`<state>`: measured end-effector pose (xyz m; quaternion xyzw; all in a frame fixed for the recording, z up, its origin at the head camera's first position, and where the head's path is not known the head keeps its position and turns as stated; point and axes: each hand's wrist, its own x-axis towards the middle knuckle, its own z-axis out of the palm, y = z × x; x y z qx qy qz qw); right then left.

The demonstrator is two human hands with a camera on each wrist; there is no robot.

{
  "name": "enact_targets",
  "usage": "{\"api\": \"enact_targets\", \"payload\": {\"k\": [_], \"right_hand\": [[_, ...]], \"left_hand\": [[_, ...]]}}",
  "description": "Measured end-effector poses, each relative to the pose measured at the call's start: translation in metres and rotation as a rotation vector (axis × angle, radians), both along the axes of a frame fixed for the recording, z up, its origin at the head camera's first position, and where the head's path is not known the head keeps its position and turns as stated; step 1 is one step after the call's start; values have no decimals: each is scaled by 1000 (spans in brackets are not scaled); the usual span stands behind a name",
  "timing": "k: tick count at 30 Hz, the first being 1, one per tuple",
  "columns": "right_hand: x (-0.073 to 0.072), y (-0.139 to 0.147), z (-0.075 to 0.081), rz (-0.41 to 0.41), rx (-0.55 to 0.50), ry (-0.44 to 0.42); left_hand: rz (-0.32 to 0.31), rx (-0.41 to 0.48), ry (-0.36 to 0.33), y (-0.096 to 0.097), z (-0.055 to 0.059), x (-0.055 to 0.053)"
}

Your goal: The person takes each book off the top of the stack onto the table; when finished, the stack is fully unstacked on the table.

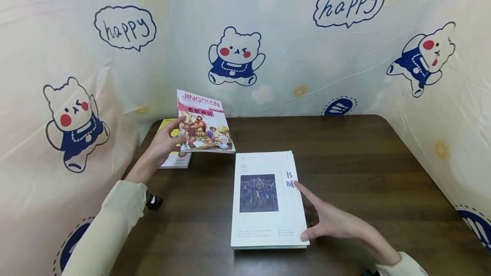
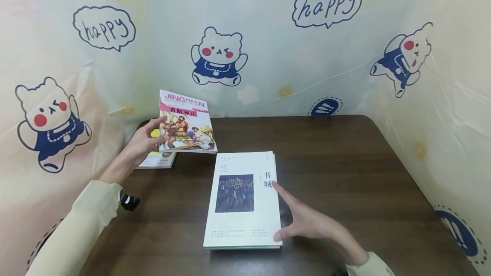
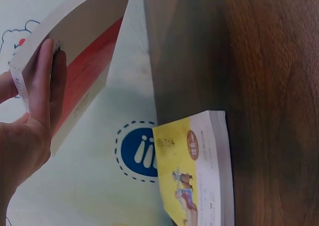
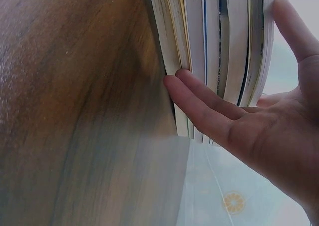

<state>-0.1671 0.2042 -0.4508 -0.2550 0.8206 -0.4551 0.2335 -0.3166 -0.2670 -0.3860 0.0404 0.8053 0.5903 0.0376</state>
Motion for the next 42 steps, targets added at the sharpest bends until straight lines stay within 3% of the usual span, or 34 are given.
{"api": "enact_targets", "payload": {"k": [29,35,42], "right_hand": [[1,-1,-1,10,4,18],[2,-1,-1,13,3,18],[1,-1,-1,13,4,9]], "left_hand": [[-99,-99,-131,6,-35,-41],[-102,-119,-199,9,-48,-48],[-89,-153,-259,6,-55,-52]]}}
